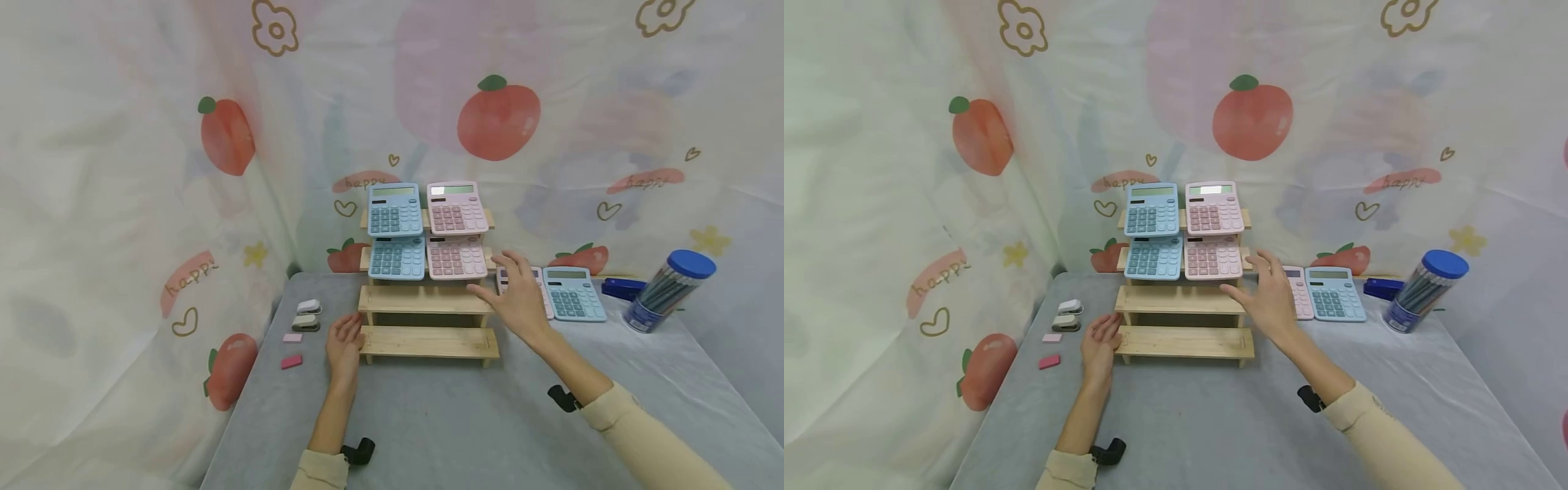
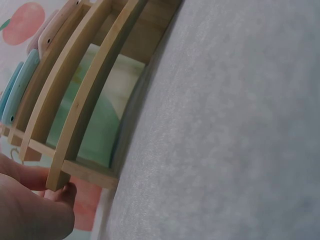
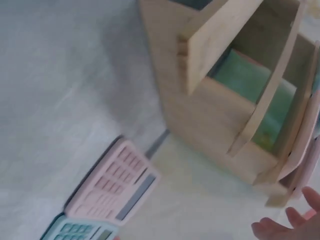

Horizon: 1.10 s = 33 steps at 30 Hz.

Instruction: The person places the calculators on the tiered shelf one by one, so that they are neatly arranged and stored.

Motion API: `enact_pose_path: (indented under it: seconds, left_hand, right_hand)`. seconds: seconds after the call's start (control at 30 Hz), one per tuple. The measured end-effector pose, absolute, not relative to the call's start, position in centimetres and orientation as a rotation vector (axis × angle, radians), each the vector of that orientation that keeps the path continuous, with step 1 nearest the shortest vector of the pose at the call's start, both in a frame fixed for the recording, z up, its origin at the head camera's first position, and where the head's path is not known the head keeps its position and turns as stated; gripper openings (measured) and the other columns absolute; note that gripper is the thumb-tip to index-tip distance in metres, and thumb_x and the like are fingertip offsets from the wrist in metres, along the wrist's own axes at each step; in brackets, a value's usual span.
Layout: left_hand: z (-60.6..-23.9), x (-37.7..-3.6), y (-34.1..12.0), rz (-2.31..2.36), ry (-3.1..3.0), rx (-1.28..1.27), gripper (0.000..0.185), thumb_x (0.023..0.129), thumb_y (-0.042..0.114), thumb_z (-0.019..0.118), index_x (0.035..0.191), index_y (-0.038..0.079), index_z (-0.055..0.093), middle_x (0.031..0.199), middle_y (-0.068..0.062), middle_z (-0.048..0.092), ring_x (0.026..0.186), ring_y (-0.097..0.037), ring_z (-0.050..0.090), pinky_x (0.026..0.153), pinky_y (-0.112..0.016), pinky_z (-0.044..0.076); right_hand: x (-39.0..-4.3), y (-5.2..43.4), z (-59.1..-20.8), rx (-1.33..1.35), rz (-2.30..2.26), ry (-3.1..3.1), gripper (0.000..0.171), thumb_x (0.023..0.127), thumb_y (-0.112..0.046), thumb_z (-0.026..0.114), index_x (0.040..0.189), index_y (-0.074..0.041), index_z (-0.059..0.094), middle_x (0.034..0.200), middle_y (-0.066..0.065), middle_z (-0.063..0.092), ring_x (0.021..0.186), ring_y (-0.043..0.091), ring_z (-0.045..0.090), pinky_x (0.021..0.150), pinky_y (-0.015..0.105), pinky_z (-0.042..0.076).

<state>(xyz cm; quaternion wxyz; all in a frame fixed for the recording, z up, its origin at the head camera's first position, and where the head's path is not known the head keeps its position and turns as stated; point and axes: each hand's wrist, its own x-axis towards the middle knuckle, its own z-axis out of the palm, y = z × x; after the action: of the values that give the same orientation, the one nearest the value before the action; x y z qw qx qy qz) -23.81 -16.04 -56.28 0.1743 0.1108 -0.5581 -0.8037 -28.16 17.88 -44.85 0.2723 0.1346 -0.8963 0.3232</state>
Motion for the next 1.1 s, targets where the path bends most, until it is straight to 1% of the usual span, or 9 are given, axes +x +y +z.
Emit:
enact_pose_path:
  seconds: [0.07,0.13,0.27,0.4,0.57,0.7,0.8,0.9,1.1]
  left_hand:
    - [-56.3,-23.8,-16.2,-2.273,-1.581,0.321,0.055,0.089,-0.025,0.056,0.14,-0.008,0.048,0.143,-0.027,0.059,0.137,-0.036,0.056,0.094,-0.027,0.053]
    - [-56.2,-23.7,-16.2,-2.265,-1.582,0.327,0.054,0.089,-0.025,0.056,0.14,-0.007,0.049,0.143,-0.028,0.058,0.137,-0.037,0.056,0.094,-0.027,0.053]
    - [-56.1,-23.6,-16.3,-2.256,-1.583,0.323,0.054,0.089,-0.026,0.054,0.14,-0.008,0.048,0.144,-0.029,0.058,0.137,-0.039,0.055,0.094,-0.027,0.053]
    - [-55.9,-23.6,-16.4,-2.256,-1.589,0.33,0.054,0.09,-0.026,0.054,0.141,-0.009,0.047,0.144,-0.027,0.058,0.137,-0.036,0.055,0.094,-0.026,0.053]
    - [-55.9,-23.6,-16.4,-2.25,-1.604,0.333,0.054,0.091,-0.025,0.054,0.141,-0.008,0.047,0.145,-0.027,0.058,0.137,-0.035,0.056,0.095,-0.026,0.052]
    - [-56.0,-23.5,-16.4,-2.256,-1.592,0.336,0.054,0.089,-0.026,0.054,0.14,-0.007,0.049,0.144,-0.027,0.059,0.137,-0.035,0.056,0.094,-0.026,0.052]
    - [-56.0,-23.6,-16.4,-2.258,-1.588,0.333,0.054,0.089,-0.026,0.054,0.139,-0.007,0.049,0.144,-0.027,0.059,0.137,-0.036,0.056,0.094,-0.026,0.053]
    - [-56.1,-23.7,-16.3,-2.257,-1.588,0.329,0.054,0.089,-0.026,0.054,0.139,-0.007,0.049,0.143,-0.027,0.059,0.136,-0.036,0.056,0.093,-0.026,0.053]
    - [-56.3,-23.8,-16.1,-2.274,-1.572,0.331,0.054,0.088,-0.027,0.054,0.138,-0.007,0.05,0.142,-0.027,0.06,0.136,-0.036,0.057,0.092,-0.027,0.054]
  right_hand:
    - [-28.1,19.0,-45.2,0.361,0.864,-2.423,0.077,0.081,-0.036,0.092,0.14,-0.001,0.058,0.155,0.023,0.043,0.122,0.051,0.056,0.08,0.061,0.053]
    - [-28.3,20.4,-45.7,0.346,0.859,-2.45,0.076,0.082,-0.037,0.091,0.141,-0.002,0.058,0.155,0.023,0.043,0.124,0.051,0.055,0.082,0.062,0.052]
    - [-28.9,23.2,-47.0,0.295,0.879,-2.546,0.078,0.084,-0.043,0.088,0.142,-0.001,0.056,0.155,0.024,0.042,0.132,0.053,0.049,0.096,0.068,0.046]
    - [-29.6,26.2,-48.3,0.224,0.85,-2.666,0.083,0.087,-0.048,0.084,0.145,0.002,0.052,0.155,0.028,0.04,0.136,0.054,0.043,0.102,0.072,0.039]
    - [-30.4,29.8,-50.1,0.165,0.787,-2.736,0.085,0.088,-0.048,0.082,0.146,0.004,0.05,0.152,0.032,0.041,0.135,0.056,0.042,0.104,0.074,0.036]
    - [-30.7,32.4,-51.4,0.127,0.763,-2.776,0.087,0.089,-0.053,0.079,0.145,0.005,0.048,0.148,0.034,0.042,0.133,0.057,0.042,0.102,0.076,0.035]
    - [-31.0,34.1,-52.2,0.089,0.733,-2.837,0.096,0.087,-0.061,0.077,0.148,0.006,0.043,0.15,0.036,0.037,0.132,0.058,0.039,0.101,0.078,0.034]
    - [-31.2,35.6,-52.9,0.055,0.693,-2.893,0.108,0.083,-0.066,0.079,0.151,0.007,0.039,0.153,0.04,0.029,0.132,0.061,0.036,0.101,0.079,0.034]
    - [-31.3,37.8,-54.3,-0.06,0.658,-2.954,0.122,0.075,-0.064,0.086,0.154,0.011,0.031,0.156,0.044,0.017,0.133,0.066,0.028,0.104,0.081,0.027]
